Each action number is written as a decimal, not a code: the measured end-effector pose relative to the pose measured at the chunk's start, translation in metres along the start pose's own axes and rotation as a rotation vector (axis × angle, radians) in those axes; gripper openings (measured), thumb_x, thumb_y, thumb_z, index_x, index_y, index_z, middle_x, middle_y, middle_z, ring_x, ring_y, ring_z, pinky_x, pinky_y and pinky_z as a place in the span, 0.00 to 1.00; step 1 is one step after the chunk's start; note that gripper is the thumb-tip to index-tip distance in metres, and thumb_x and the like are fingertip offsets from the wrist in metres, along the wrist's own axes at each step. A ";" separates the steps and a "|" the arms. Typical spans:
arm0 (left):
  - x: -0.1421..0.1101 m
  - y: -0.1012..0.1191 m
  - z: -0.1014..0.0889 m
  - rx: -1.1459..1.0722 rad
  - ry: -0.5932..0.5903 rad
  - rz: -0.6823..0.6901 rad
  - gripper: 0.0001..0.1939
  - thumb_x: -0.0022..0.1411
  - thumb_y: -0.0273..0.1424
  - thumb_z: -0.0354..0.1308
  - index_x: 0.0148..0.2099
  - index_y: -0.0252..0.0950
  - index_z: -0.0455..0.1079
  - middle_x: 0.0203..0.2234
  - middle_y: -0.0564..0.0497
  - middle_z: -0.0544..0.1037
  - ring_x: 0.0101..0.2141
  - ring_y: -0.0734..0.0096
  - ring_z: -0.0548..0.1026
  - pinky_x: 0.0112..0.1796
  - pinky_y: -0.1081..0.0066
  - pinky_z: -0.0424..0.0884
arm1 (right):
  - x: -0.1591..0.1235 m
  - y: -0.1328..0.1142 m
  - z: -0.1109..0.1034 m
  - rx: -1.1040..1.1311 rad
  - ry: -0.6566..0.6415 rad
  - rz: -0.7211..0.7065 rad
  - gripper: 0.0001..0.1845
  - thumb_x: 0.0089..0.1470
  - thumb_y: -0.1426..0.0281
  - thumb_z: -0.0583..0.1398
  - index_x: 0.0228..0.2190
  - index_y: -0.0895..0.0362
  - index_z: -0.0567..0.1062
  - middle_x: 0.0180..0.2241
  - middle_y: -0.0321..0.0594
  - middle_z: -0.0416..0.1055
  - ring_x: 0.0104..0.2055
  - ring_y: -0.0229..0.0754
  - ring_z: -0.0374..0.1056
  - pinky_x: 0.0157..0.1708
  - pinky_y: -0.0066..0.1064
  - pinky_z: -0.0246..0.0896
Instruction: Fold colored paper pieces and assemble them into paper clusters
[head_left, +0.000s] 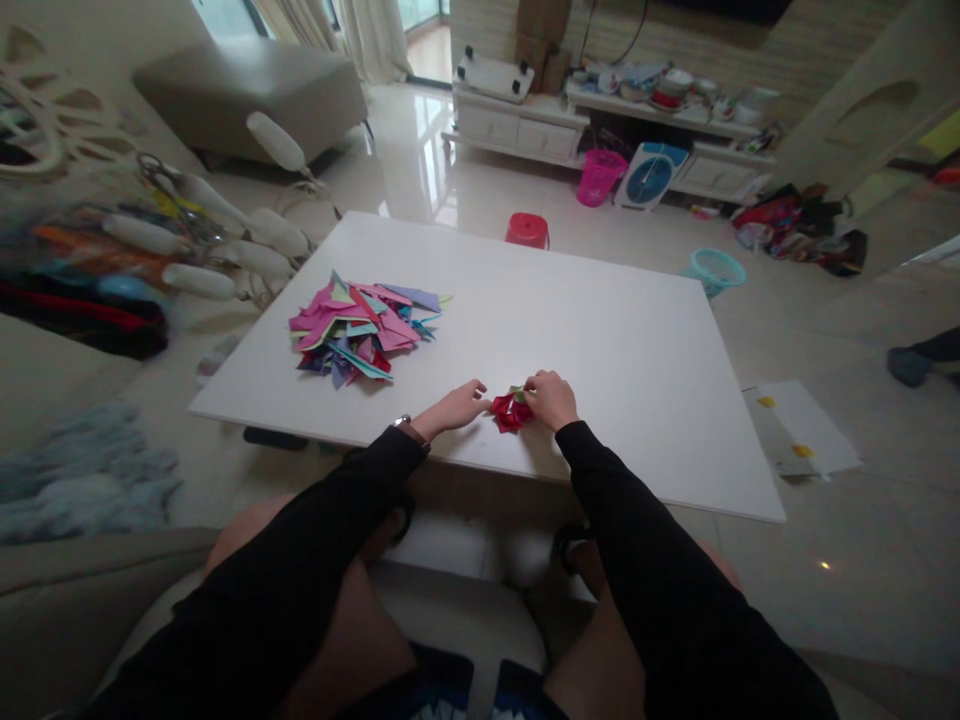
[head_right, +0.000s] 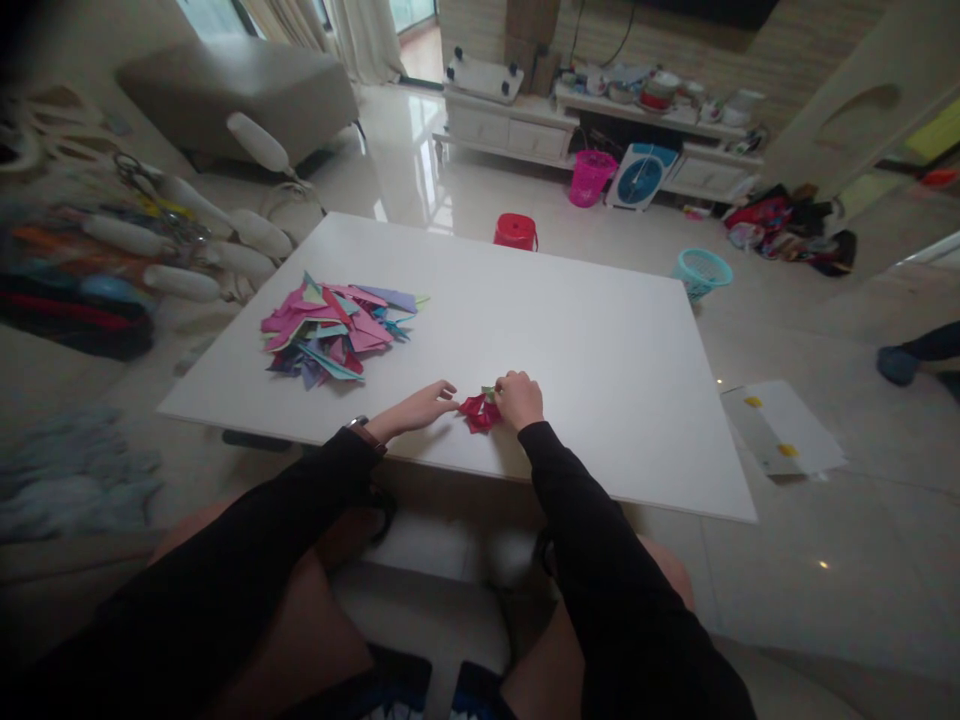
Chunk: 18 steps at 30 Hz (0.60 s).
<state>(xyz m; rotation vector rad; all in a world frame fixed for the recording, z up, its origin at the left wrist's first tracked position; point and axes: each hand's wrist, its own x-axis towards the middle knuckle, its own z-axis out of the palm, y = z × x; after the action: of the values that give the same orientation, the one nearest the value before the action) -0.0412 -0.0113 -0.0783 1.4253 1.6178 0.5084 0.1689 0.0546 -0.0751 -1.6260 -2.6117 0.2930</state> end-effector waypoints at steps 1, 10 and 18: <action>0.000 -0.001 -0.002 0.024 -0.002 0.005 0.24 0.58 0.41 0.57 0.53 0.32 0.70 0.49 0.37 0.80 0.47 0.55 0.79 0.48 0.62 0.72 | 0.000 0.000 0.001 0.019 -0.019 -0.009 0.09 0.62 0.68 0.60 0.34 0.55 0.81 0.39 0.46 0.76 0.43 0.47 0.68 0.39 0.35 0.59; 0.003 -0.020 -0.044 0.345 0.147 -0.134 0.24 0.58 0.39 0.57 0.54 0.32 0.72 0.53 0.33 0.75 0.56 0.46 0.72 0.56 0.57 0.65 | -0.006 0.002 -0.009 0.100 0.045 -0.042 0.09 0.60 0.66 0.61 0.38 0.55 0.79 0.42 0.45 0.75 0.46 0.47 0.69 0.41 0.35 0.61; -0.007 -0.041 -0.102 0.616 0.248 -0.498 0.32 0.62 0.45 0.52 0.59 0.25 0.71 0.62 0.23 0.64 0.63 0.31 0.61 0.58 0.42 0.59 | -0.022 0.015 -0.026 0.081 0.099 -0.069 0.07 0.59 0.69 0.60 0.35 0.55 0.79 0.40 0.44 0.74 0.46 0.48 0.68 0.42 0.36 0.61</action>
<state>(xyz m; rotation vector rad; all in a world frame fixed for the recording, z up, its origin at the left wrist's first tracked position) -0.1484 -0.0032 -0.0555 1.3302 2.3729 -0.1298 0.1951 0.0449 -0.0514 -1.4826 -2.5411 0.3019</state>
